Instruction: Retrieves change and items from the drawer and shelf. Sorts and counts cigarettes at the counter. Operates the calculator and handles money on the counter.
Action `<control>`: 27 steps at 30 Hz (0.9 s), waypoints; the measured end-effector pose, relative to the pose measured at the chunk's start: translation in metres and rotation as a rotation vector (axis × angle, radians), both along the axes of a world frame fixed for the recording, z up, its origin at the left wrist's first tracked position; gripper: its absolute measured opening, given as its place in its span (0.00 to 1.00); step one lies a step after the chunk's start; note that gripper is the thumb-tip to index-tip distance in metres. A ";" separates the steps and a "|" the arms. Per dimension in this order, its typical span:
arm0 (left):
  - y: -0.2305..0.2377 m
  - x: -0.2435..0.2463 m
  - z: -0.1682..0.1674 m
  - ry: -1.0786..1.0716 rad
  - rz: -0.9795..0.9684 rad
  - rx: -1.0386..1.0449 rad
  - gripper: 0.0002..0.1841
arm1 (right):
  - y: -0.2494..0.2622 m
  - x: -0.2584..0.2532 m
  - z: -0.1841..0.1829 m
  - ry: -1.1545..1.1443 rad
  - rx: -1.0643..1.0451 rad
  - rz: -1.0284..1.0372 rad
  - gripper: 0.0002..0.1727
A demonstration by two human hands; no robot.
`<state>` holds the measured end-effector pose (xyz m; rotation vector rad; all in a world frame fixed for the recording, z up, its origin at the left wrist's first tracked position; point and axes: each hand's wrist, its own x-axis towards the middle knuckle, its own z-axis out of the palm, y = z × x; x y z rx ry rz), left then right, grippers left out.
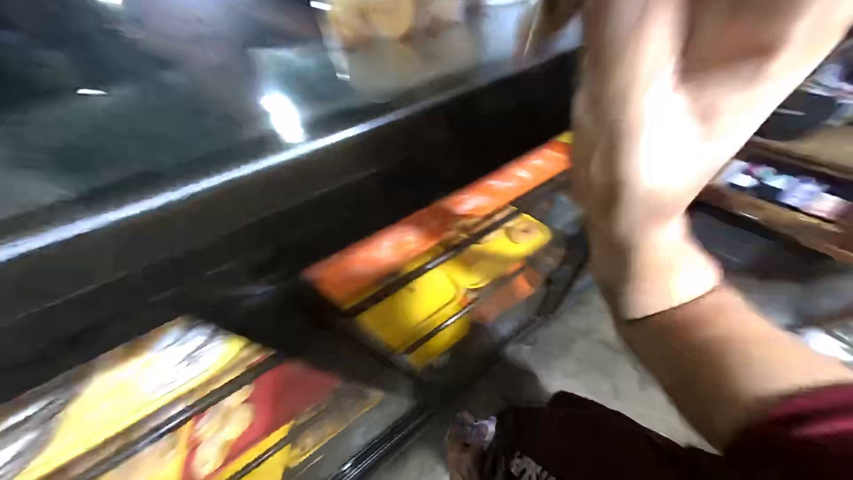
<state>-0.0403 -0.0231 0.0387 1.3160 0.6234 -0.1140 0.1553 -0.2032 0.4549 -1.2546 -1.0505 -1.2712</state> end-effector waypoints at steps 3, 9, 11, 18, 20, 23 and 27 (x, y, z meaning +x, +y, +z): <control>-0.012 -0.001 -0.045 -0.206 -0.270 0.148 0.11 | -0.038 -0.026 -0.140 0.548 -0.114 0.364 0.07; -0.104 0.050 -0.039 0.064 -0.304 -0.140 0.14 | -0.201 -0.090 -0.397 1.956 0.547 0.729 0.13; -0.168 0.086 -0.038 0.202 -0.211 -0.330 0.18 | -0.265 -0.118 -0.427 2.107 0.845 0.753 0.15; -0.452 0.146 -0.014 0.124 -0.570 -0.343 0.21 | -0.441 -0.128 -0.429 2.060 0.349 0.259 0.25; -0.514 0.158 -0.009 0.062 -0.737 -0.255 0.23 | -0.476 -0.118 -0.420 1.976 0.158 0.136 0.25; -0.572 0.179 -0.012 0.059 -0.838 -0.301 0.24 | -0.523 -0.107 -0.431 1.844 0.104 0.031 0.20; -0.638 0.214 -0.022 0.184 -0.778 -0.443 0.24 | -0.589 -0.088 -0.456 1.894 0.071 -0.084 0.23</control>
